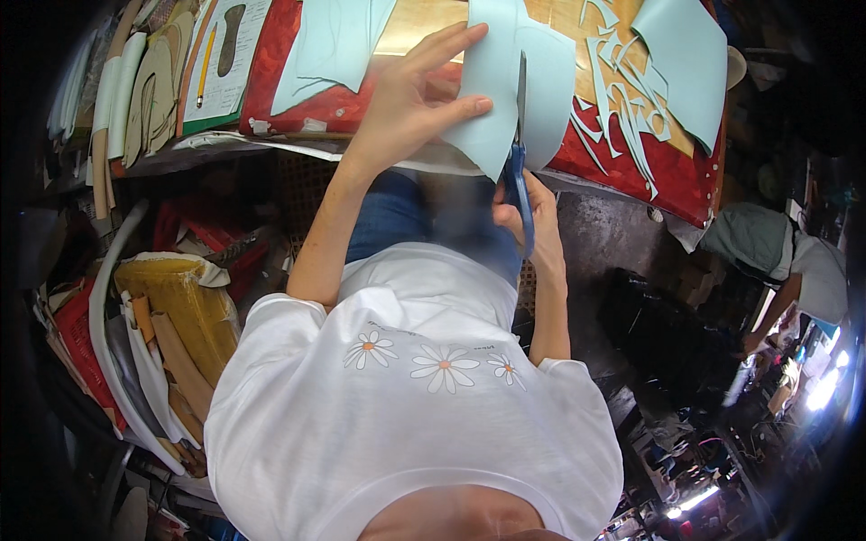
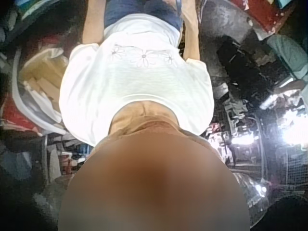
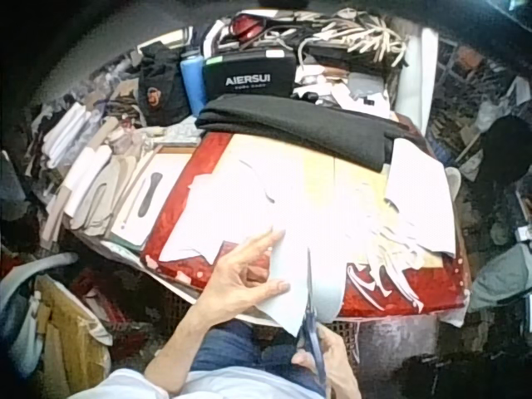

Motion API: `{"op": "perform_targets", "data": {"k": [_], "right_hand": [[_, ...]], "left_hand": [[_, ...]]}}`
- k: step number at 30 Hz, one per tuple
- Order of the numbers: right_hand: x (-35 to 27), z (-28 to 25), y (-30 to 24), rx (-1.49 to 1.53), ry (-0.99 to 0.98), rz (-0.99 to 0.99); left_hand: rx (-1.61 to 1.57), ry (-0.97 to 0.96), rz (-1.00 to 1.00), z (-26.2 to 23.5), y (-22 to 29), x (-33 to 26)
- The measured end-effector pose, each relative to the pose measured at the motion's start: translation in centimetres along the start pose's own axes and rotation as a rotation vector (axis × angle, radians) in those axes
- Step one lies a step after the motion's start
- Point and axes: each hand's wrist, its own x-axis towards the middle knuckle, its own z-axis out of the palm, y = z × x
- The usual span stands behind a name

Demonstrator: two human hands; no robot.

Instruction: The person uses shears to cut light blue fabric pieces on a red worktable. They repeatedly pick up fabric, trim edges, and place the cut pieces back on the table. The camera is head-mounted and shows the hands and workspace from above.

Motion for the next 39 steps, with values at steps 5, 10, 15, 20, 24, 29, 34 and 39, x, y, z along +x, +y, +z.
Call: {"op": "perform_targets", "data": {"k": [5, 10, 15, 20, 24, 29, 34, 39], "right_hand": [[-0.3, 0.3, 0.2, 0.066, 0.047, 0.064], [-0.2, 0.7, 0.3, 0.154, 0.026, 0.004], [1.3, 0.1, 0.3, 0.109, 0.033, -0.105], [1.7, 0.4, -0.1, 0.106, 0.05, -0.093], [1.9, 0.8, -0.8, 0.1, 0.088, -0.074], [2.1, 0.6, -1.3, 0.031, 0.103, -0.035], [2.9, 0.1, -1.6, 0.083, 0.12, -0.129], [4.8, -1.4, -3.3, -0.016, 0.153, -0.227]], "left_hand": [[-0.065, 0.075, -0.029, 0.5, -0.2, 0.3], [0.017, 0.081, -0.013, -0.3, 0.0, 1.6], [-0.081, 0.027, -0.051, 0.4, 0.1, 1.6], [-0.069, 0.045, -0.049, 0.6, 0.1, 1.8], [-0.005, 0.055, -0.057, 0.7, 0.0, 2.3], [-0.047, 0.081, -0.04, 1.2, -0.1, 2.5], [-0.144, 0.079, -0.075, 1.3, 0.0, 4.1], [-0.166, 0.022, -0.053, 1.2, 1.0, 5.8]]}}
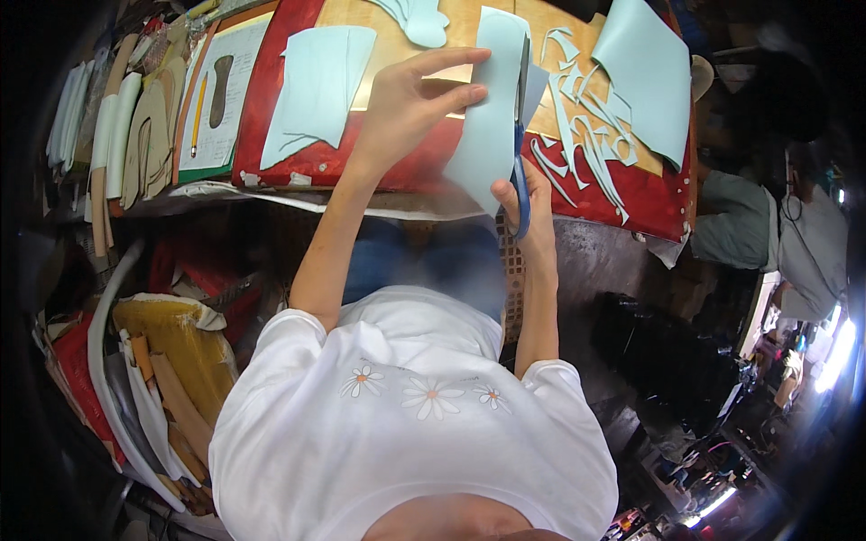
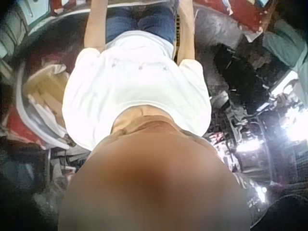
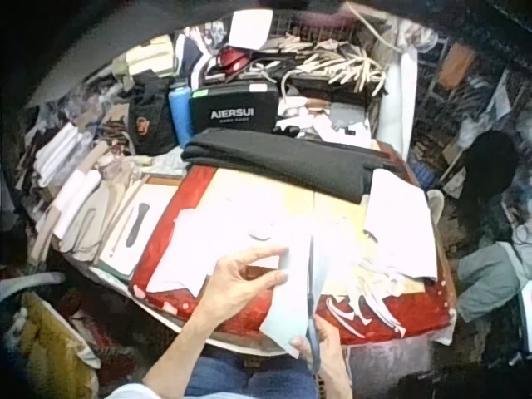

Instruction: The person uses shears to cut light blue fabric pieces on a red worktable. They repeatedly pick up fabric, trim edges, and place the cut pieces back on the table. The camera is head-mounted and shows the hands and workspace from above.

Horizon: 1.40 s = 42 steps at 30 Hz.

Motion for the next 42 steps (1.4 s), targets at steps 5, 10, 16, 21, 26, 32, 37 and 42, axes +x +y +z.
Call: {"op": "perform_targets", "data": {"k": [5, 10, 16, 21, 26, 32, 37, 42], "right_hand": [[1.1, -0.2, -1.3, 0.027, -0.015, -0.034], [1.3, 0.0, -1.7, 0.067, -0.014, -0.044], [1.6, -0.3, -1.8, 0.092, 0.043, -0.024], [2.3, -2.0, -2.7, 0.034, 0.094, -0.048], [3.8, -3.3, -3.3, -0.012, 0.16, -0.065], [4.0, -3.7, -2.4, 0.031, 0.101, -0.085], [1.4, -1.7, -0.4, 0.169, -0.095, -0.085], [-1.0, 0.4, 0.0, 0.143, -0.135, -0.008]], "left_hand": [[-0.027, 0.001, -0.018, 0.7, 0.5, 0.0], [-0.01, 0.01, -0.017, 0.9, 0.3, 0.0], [-0.078, -0.031, -0.002, 1.3, -0.1, 1.2], [-0.068, -0.116, -0.05, 2.2, -0.1, 2.5], [-0.071, -0.132, -0.008, 3.4, -0.6, 4.2], [-0.046, -0.049, -0.003, 3.6, -1.2, 4.5], [-0.061, -0.062, -0.006, 1.4, -0.4, 1.5], [0.081, -0.081, -0.006, 0.9, -0.2, -1.9]]}}
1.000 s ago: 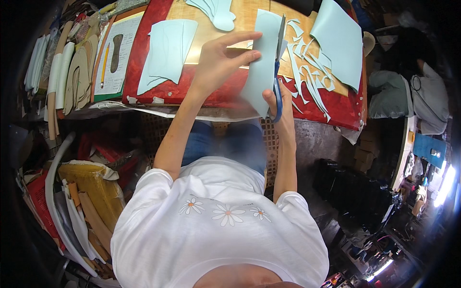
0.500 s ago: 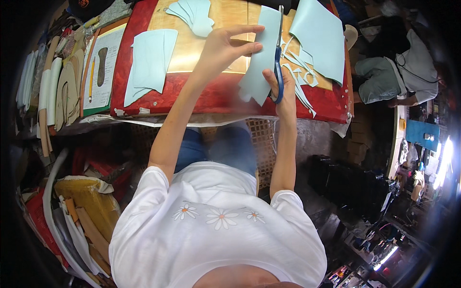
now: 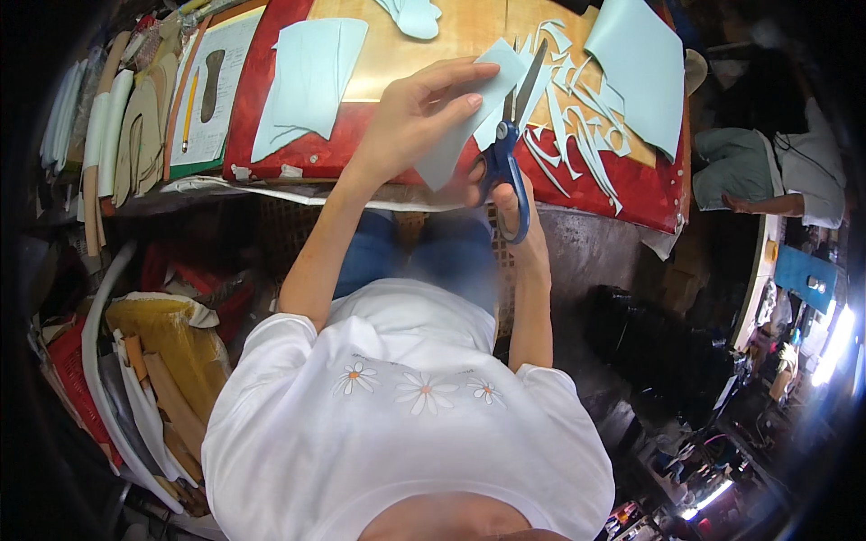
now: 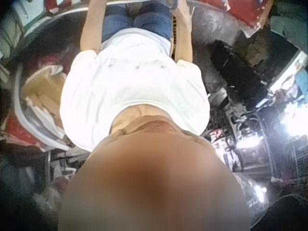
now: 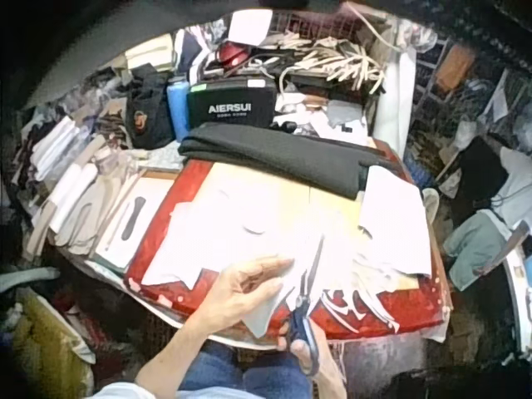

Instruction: The person uses shears to cut light blue fabric pieces on a red worktable. They repeatedly pick up fabric, trim edges, and place the cut pieces back on the table. The camera is head-mounted and shows the hands and workspace from above.

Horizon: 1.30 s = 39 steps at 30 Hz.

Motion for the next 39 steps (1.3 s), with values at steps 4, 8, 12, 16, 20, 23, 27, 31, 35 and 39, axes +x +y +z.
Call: {"op": "perform_targets", "data": {"k": [4, 8, 12, 16, 20, 23, 27, 31, 35, 39], "right_hand": [[-0.5, 0.9, -0.3, -0.03, 0.046, 0.03], [-0.1, 1.4, -0.3, -0.003, 0.073, -0.004], [-0.2, 1.4, -0.5, -0.029, 0.041, -0.001], [-0.4, 1.3, -0.7, -0.02, 0.037, 0.025], [-0.6, 1.2, -0.5, -0.039, 0.066, 0.013], [-0.8, 0.7, -0.1, -0.039, 0.049, 0.01], [-1.5, -0.7, -0.2, -0.034, 0.016, 0.063], [-2.1, -1.9, -0.7, -0.047, 0.007, 0.157], [-2.5, -3.4, -1.4, -0.116, -0.031, 0.184], [-3.1, -5.3, -2.3, -0.122, -0.104, 0.294]], "left_hand": [[-0.086, 0.095, -0.046, 0.7, 0.0, -1.9], [-0.081, 0.117, -0.01, 1.3, 0.0, -2.8], [-0.077, 0.114, -0.019, 1.4, 0.0, -3.2], [-0.088, 0.114, -0.009, 1.5, -0.1, -3.3], [-0.1, 0.104, -0.034, 1.6, 0.1, -3.5], [-0.086, 0.078, -0.056, 1.3, 0.3, -3.6], [-0.002, 0.014, -0.038, 0.1, 0.4, -3.2], [0.044, -0.084, -0.053, -1.1, 0.6, -2.8], [0.057, -0.2, -0.118, -2.2, 1.1, -2.3], [0.091, -0.309, -0.148, -3.2, 1.5, -1.7]]}}
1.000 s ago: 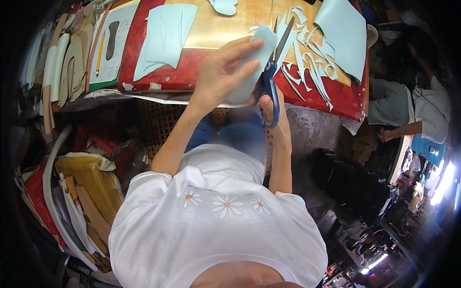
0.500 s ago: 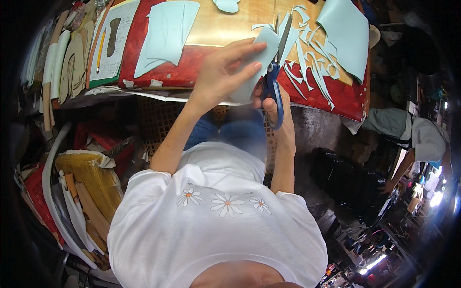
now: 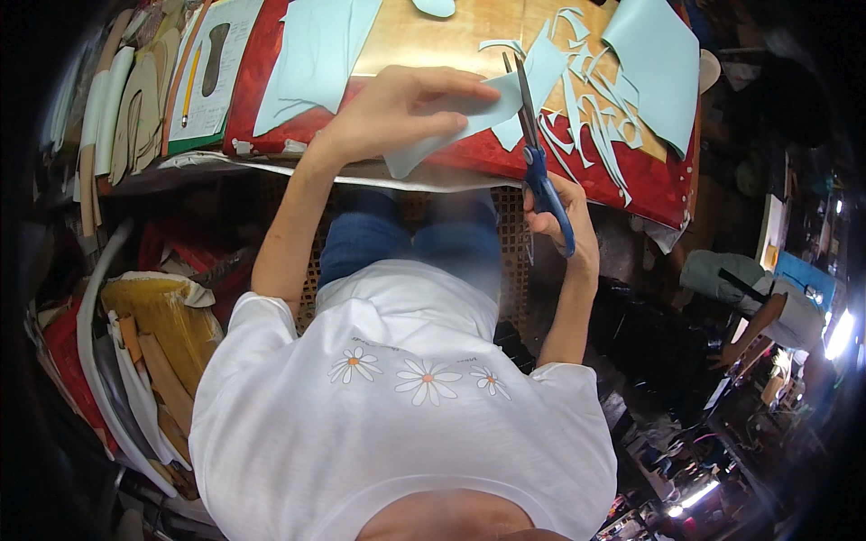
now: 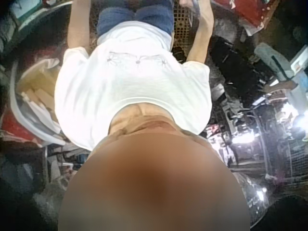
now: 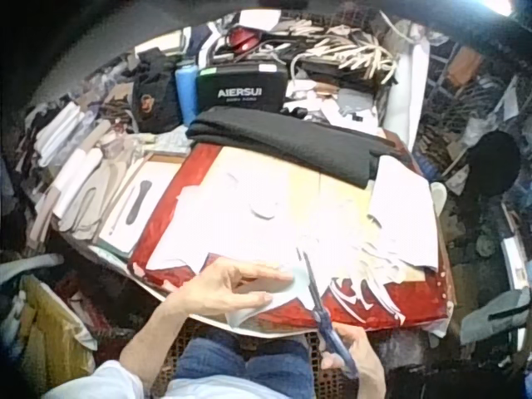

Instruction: The person uses shears to cut light blue fabric pieces on a red worktable. They repeatedly pick up fabric, trim edges, and place the cut pieces back on the table. The camera is head-mounted and shows the hands and workspace from above.

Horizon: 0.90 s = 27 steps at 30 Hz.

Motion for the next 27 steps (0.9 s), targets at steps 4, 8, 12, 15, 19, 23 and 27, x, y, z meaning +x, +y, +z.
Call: {"op": "perform_targets", "data": {"k": [4, 8, 12, 15, 19, 23, 27], "right_hand": [[-0.3, -0.8, -0.3, -0.064, -0.023, -0.028], [-0.5, -1.5, -0.8, -0.141, -0.056, -0.015], [-0.9, -2.4, -1.2, -0.213, -0.092, 0.007], [-0.6, -2.5, -0.7, -0.245, -0.091, -0.005], [0.4, -0.7, 1.5, 0.043, -0.013, 0.01], [1.2, 2.7, 4.1, 0.21, 0.064, -0.078], [1.5, 5.1, 5.5, 0.471, 0.045, -0.202]], "left_hand": [[0.083, -0.099, 0.007, -1.1, -0.1, 0.5], [0.152, -0.17, 0.036, -1.9, 0.0, 0.9], [0.197, -0.322, 0.028, -3.3, 0.5, 1.5], [0.209, -0.37, 0.025, -4.0, 0.4, 2.5], [0.591, 0.159, 0.432, -3.3, -0.7, 3.0], [0.082, 0.638, 0.005, 2.1, -2.5, 0.1], [-0.784, 0.628, -0.105, 8.4, -3.9, -1.8]]}}
